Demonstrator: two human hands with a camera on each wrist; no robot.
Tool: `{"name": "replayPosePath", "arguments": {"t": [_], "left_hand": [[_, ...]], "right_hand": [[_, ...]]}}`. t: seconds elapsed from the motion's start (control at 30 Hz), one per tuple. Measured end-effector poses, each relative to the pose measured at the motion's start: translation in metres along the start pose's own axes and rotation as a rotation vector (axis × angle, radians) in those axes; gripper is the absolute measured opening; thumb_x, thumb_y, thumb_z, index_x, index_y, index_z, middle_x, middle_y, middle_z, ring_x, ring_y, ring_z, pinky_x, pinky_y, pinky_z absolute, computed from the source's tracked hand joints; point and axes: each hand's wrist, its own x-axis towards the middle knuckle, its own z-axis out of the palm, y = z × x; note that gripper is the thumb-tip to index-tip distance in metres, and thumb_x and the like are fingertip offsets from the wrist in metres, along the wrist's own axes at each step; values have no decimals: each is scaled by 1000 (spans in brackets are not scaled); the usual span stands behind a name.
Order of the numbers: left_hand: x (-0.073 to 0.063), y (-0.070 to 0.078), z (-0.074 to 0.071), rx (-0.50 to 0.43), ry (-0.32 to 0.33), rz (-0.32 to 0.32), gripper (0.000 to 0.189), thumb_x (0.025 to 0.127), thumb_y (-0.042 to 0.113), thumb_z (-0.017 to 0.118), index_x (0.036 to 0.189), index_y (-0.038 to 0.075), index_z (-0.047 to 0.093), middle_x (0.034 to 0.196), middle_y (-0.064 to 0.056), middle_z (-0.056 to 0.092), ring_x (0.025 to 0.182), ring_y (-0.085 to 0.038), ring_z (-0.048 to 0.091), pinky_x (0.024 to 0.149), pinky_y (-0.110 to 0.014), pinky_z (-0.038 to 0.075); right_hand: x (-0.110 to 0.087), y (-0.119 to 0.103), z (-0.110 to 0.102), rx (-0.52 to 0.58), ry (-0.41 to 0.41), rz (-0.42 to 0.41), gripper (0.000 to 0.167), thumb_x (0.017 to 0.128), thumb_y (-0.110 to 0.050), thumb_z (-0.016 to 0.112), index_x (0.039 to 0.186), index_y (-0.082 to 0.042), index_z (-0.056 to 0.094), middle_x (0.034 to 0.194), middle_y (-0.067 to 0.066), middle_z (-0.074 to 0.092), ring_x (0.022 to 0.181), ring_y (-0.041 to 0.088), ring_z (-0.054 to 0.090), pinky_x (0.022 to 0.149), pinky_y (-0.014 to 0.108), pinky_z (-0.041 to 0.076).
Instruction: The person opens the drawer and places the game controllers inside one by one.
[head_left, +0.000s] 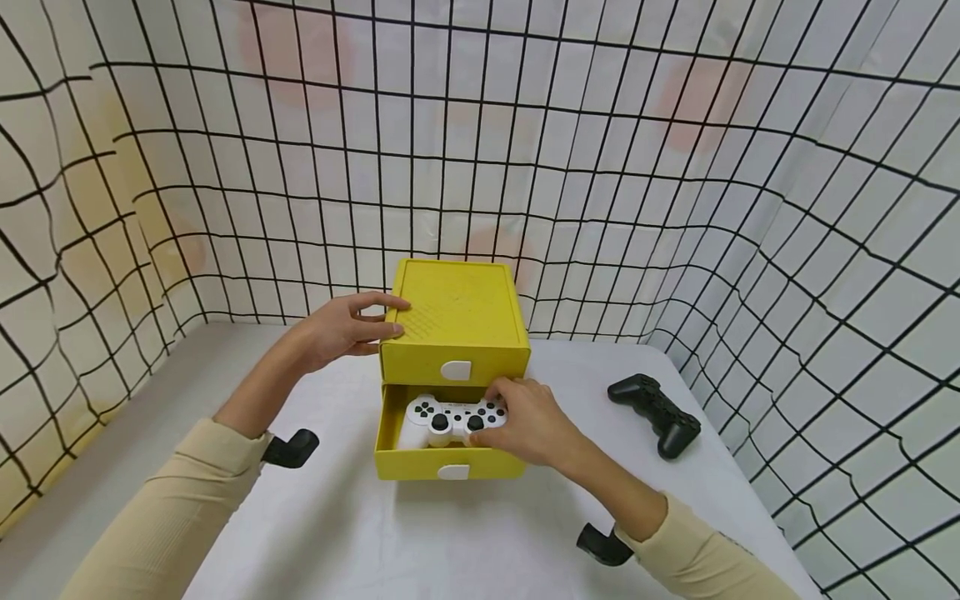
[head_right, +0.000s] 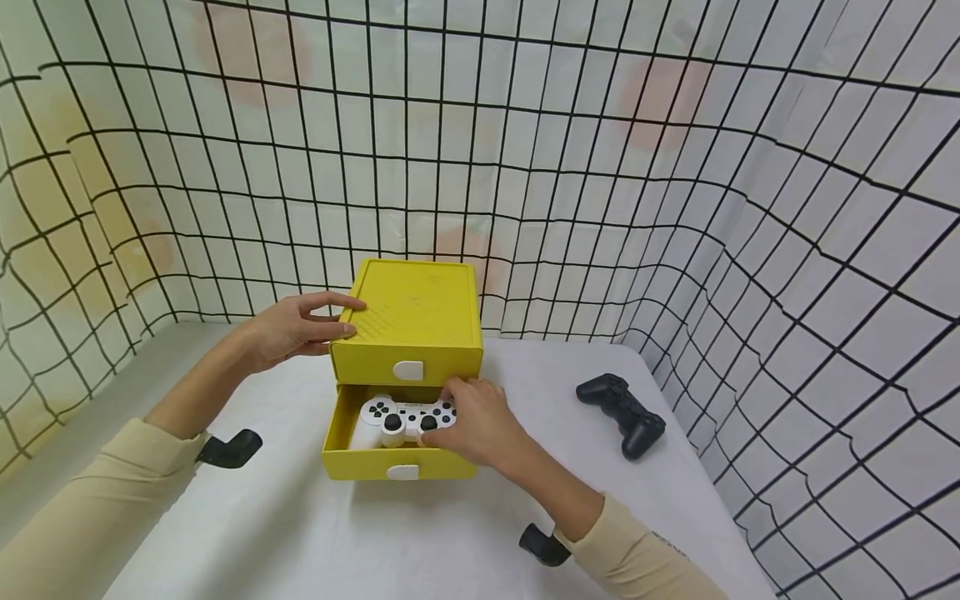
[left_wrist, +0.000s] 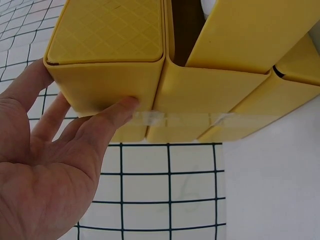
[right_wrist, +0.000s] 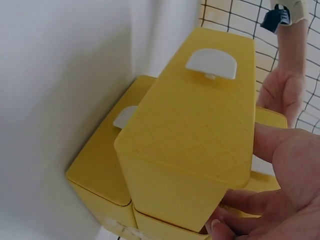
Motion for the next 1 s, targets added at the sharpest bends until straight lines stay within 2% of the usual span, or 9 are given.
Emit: {"name": "replayPosePath", "arguments": {"t": [0.1, 0.3, 0.5, 0.63, 0.77, 1.0], "left_hand": [[1, 0, 0, -4, 4, -5, 53, 95, 31, 73, 144, 21, 54, 156, -12, 45, 143, -31, 47, 114, -49, 44], [1, -1, 0, -7, -9, 7, 54, 95, 31, 73, 144, 20, 54, 159, -12, 41, 150, -32, 36, 115, -50, 43], [0, -1, -1, 4, -7, 9, 54, 95, 31, 73, 145, 20, 54, 158, -12, 43, 146, -32, 42, 114, -50, 44], [-1, 0, -1, 5, -5, 5, 54, 96, 31, 72, 145, 20, 53, 158, -13, 42, 146, -33, 43, 115, -50, 43], [-1, 0, -1, 6, -6, 10, 54, 96, 31, 72, 146, 19, 53, 159, -13, 41, 149, -33, 38, 115, -51, 42], [-1, 0, 0, 3, -5, 11, 54, 96, 31, 72, 145, 20, 53, 160, -12, 39, 150, -33, 35, 115, -51, 42]], "right_hand": [[-1, -1, -3, 18, 1, 0, 51, 75, -37, 90, 111, -9, 69, 89, 0, 64, 87, 18, 52, 75, 33, 46], [-10, 0, -13, 62, -3, 30, 54, 79, -34, 88, 123, -10, 67, 105, 1, 67, 97, 20, 56, 86, 36, 51], [-23, 4, -27, 93, -25, 99, 64, 78, -37, 88, 133, -17, 62, 121, 5, 66, 109, 23, 57, 91, 46, 55], [-31, 9, -32, 95, -58, 143, 74, 76, -40, 89, 140, -20, 57, 125, 6, 65, 113, 23, 56, 89, 46, 55], [-36, 16, -34, 94, -75, 150, 83, 72, -37, 91, 144, -17, 54, 125, 6, 65, 112, 23, 57, 89, 45, 55], [-38, 24, -28, 103, -104, 174, 88, 72, -30, 93, 147, -12, 50, 128, 4, 65, 117, 26, 58, 92, 44, 56]]}}
